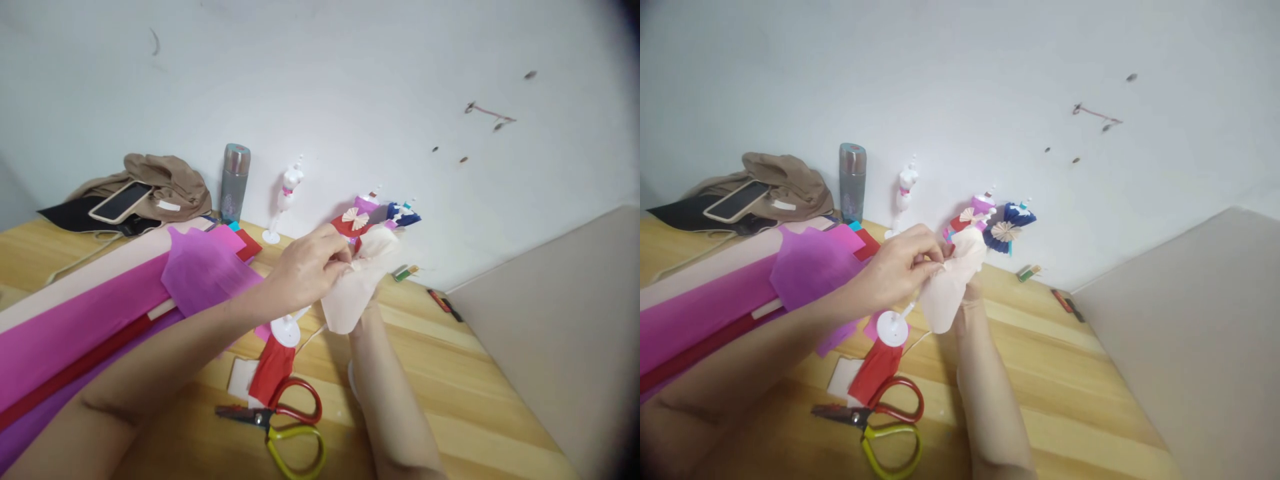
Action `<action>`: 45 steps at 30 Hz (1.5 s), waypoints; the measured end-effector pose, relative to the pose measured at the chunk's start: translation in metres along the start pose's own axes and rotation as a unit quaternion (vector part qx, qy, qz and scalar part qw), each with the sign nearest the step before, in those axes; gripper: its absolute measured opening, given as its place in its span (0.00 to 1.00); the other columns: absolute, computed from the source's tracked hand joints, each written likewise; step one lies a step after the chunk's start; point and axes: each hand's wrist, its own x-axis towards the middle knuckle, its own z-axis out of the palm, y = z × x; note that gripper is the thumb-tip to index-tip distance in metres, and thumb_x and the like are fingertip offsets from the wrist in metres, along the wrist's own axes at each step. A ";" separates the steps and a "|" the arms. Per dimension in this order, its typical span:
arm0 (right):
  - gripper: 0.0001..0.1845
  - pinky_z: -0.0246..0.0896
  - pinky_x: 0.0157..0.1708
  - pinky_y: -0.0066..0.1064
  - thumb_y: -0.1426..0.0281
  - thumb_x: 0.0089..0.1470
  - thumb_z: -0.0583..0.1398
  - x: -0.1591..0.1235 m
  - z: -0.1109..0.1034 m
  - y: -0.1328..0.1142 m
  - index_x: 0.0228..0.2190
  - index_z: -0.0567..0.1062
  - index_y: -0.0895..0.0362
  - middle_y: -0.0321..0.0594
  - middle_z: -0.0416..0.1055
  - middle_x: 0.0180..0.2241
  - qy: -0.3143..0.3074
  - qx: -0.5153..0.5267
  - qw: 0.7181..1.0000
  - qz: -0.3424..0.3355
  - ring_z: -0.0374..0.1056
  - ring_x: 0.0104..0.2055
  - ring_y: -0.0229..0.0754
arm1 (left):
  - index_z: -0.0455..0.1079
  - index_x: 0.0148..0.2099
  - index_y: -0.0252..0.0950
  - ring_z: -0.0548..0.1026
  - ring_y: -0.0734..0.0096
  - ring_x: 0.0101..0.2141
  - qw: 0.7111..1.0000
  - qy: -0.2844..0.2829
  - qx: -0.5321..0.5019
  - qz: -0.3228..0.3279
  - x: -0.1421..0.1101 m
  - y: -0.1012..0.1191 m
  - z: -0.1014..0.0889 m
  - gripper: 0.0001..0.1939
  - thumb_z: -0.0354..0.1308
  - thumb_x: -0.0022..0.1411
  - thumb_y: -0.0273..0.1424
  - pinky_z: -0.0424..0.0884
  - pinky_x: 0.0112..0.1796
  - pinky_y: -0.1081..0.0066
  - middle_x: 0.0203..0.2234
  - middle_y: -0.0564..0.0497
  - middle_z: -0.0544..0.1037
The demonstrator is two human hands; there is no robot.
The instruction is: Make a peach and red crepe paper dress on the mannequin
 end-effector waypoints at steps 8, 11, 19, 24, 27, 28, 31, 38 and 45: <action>0.30 0.76 0.39 0.38 0.58 0.28 0.77 0.003 -0.008 0.002 0.38 0.78 0.45 0.36 0.80 0.36 -0.001 0.088 0.996 -0.005 0.76 0.35 0.45 | 0.66 0.32 0.36 0.70 0.73 0.33 0.997 0.063 0.050 0.019 0.006 -0.012 -0.010 0.08 0.54 0.59 0.19 0.65 0.36 0.71 0.30 0.54 0.71; 0.29 0.76 0.39 0.39 0.57 0.30 0.76 0.003 -0.004 0.002 0.39 0.78 0.45 0.36 0.80 0.35 -0.013 0.086 0.996 0.005 0.77 0.35 0.45 | 0.66 0.32 0.36 0.70 0.72 0.34 0.996 0.053 0.067 0.011 0.007 -0.017 -0.010 0.07 0.53 0.59 0.19 0.66 0.36 0.70 0.30 0.53 0.72; 0.33 0.75 0.46 0.40 0.52 0.31 0.75 0.004 0.006 -0.006 0.42 0.77 0.43 0.37 0.80 0.41 -0.018 0.051 0.998 -0.015 0.77 0.44 0.49 | 0.67 0.34 0.38 0.73 0.69 0.36 0.991 0.059 0.117 0.004 0.008 -0.020 -0.013 0.07 0.52 0.60 0.21 0.68 0.37 0.69 0.34 0.51 0.75; 0.30 0.72 0.50 0.47 0.52 0.34 0.74 0.003 0.019 -0.019 0.41 0.78 0.47 0.42 0.77 0.50 -0.050 0.054 0.997 -0.017 0.74 0.52 0.54 | 0.72 0.39 0.36 0.74 0.73 0.35 0.994 0.087 0.069 -0.002 0.010 -0.009 -0.030 0.13 0.48 0.59 0.19 0.69 0.38 0.72 0.38 0.51 0.79; 0.22 0.75 0.46 0.44 0.56 0.34 0.75 0.003 0.022 -0.023 0.34 0.80 0.49 0.42 0.80 0.46 -0.060 0.047 0.997 -0.019 0.76 0.48 0.53 | 0.74 0.38 0.35 0.75 0.73 0.34 0.996 0.086 -0.009 -0.020 0.011 -0.001 -0.039 0.11 0.50 0.66 0.29 0.69 0.35 0.74 0.34 0.51 0.80; 0.21 0.76 0.43 0.42 0.57 0.34 0.75 0.003 0.022 -0.023 0.33 0.81 0.50 0.42 0.81 0.42 -0.060 0.043 0.997 -0.020 0.77 0.45 0.51 | 0.74 0.36 0.34 0.75 0.73 0.33 0.997 0.069 -0.030 -0.030 0.011 0.001 -0.040 0.13 0.50 0.66 0.33 0.69 0.35 0.74 0.32 0.51 0.80; 0.18 0.76 0.36 0.38 0.58 0.38 0.74 0.003 0.018 -0.020 0.32 0.82 0.50 0.39 0.81 0.31 -0.065 0.028 0.997 -0.020 0.78 0.33 0.45 | 0.75 0.32 0.33 0.75 0.72 0.32 0.995 0.001 -0.067 -0.077 0.013 0.003 -0.044 0.14 0.54 0.64 0.37 0.69 0.34 0.73 0.28 0.51 0.79; 0.17 0.75 0.37 0.39 0.58 0.40 0.74 0.003 0.010 -0.014 0.33 0.82 0.51 0.38 0.82 0.31 -0.077 0.002 0.997 -0.016 0.77 0.31 0.44 | 0.68 0.27 0.32 0.69 0.80 0.23 0.957 -0.055 -0.227 -0.172 0.016 -0.001 -0.051 0.06 0.63 0.54 0.25 0.66 0.26 0.78 0.20 0.55 0.72; 0.17 0.72 0.29 0.34 0.57 0.40 0.74 0.003 0.013 -0.013 0.32 0.82 0.51 0.38 0.80 0.29 -0.085 -0.014 0.996 -0.020 0.75 0.28 0.43 | 0.69 0.28 0.32 0.71 0.79 0.23 0.938 -0.084 -0.287 -0.174 0.016 -0.003 -0.064 0.08 0.64 0.55 0.27 0.67 0.27 0.77 0.21 0.53 0.73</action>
